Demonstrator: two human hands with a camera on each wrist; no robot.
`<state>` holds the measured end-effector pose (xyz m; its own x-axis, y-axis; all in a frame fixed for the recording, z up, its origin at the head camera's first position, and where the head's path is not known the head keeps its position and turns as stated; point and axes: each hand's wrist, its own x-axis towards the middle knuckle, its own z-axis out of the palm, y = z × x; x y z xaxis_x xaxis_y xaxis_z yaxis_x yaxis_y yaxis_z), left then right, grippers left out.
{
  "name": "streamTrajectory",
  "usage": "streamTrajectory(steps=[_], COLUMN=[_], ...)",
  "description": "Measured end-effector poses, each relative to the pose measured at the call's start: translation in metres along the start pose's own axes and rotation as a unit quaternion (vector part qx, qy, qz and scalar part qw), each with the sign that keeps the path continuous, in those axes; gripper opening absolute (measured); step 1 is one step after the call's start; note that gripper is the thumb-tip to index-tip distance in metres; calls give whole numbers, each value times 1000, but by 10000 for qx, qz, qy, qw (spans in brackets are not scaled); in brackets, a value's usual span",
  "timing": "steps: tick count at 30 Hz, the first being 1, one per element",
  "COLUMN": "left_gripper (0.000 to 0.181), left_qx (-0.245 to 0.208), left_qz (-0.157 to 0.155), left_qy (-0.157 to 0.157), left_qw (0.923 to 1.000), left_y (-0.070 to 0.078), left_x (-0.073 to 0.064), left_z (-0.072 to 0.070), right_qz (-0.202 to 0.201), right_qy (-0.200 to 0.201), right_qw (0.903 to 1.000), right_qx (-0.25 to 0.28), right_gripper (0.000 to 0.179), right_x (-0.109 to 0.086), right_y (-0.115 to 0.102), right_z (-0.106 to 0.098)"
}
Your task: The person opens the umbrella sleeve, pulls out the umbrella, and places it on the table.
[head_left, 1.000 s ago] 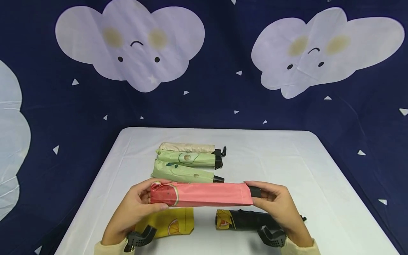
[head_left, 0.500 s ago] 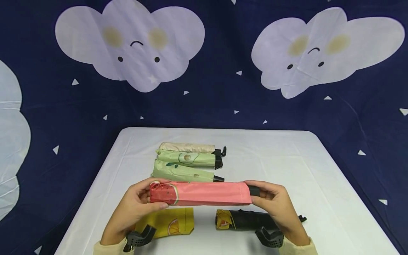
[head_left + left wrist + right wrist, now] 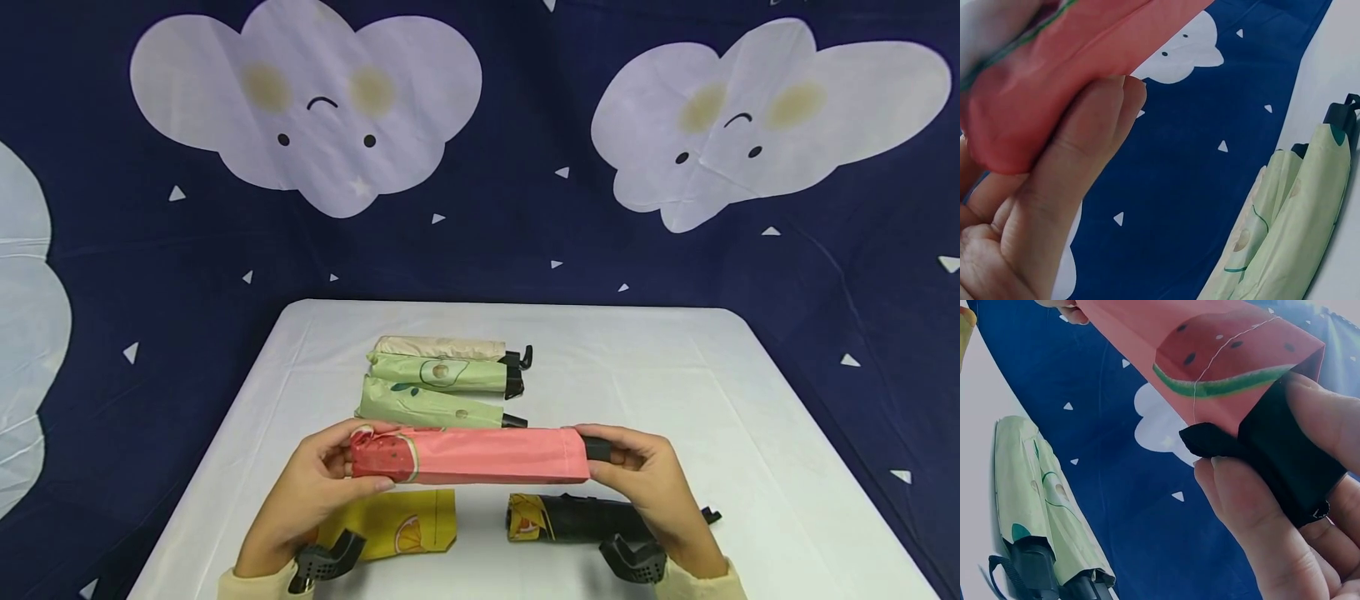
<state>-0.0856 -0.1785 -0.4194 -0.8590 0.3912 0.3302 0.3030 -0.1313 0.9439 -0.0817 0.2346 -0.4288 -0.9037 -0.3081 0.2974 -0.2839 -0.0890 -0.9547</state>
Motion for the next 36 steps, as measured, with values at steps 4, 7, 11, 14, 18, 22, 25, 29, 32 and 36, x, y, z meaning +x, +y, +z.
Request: streamTrajectory(steps=[4,7,11,14,18,22,25,29,32,36], left_gripper=[54,54,54,54,54,55,56,56,56,56], left_qx=[-39,-35,12,31,91,91,100,61,-14,-35], left_qz=[24,37,-15,-31,59,132,103,-4,113,275], left_qy=[-30,-27,31,111,212,180,159,239,237,221], left_qw=[10000,10000,10000,9999,9997,9997,9998,9997,9997,9994], left_y=[0,0,-1,-2,-2,-2,-3,-4,-5,-6], left_x=[0,0,-1,-3,-7,-7,-8,-9,-11,-15], left_z=[-1,-1,-2,-4,-9,-13,-15,-19,-24,-30], right_qz=[14,70,95,162,263,343,376,362,345,355], right_qy=[-10,5,-41,-14,146,266,313,396,452,467], right_qw=[10000,10000,9999,9998,9995,9985,9980,9980,9980,9980], right_qx=[34,65,136,119,97,331,401,328,273,247], right_gripper=[40,41,41,41,41,41,41,41,41,41], right_x=[0,1,2,2,0,-1,-1,-3,-4,-5], right_y=[0,0,2,3,3,3,3,3,4,3], right_z=[1,1,1,0,-4,-8,-9,-11,-13,-15])
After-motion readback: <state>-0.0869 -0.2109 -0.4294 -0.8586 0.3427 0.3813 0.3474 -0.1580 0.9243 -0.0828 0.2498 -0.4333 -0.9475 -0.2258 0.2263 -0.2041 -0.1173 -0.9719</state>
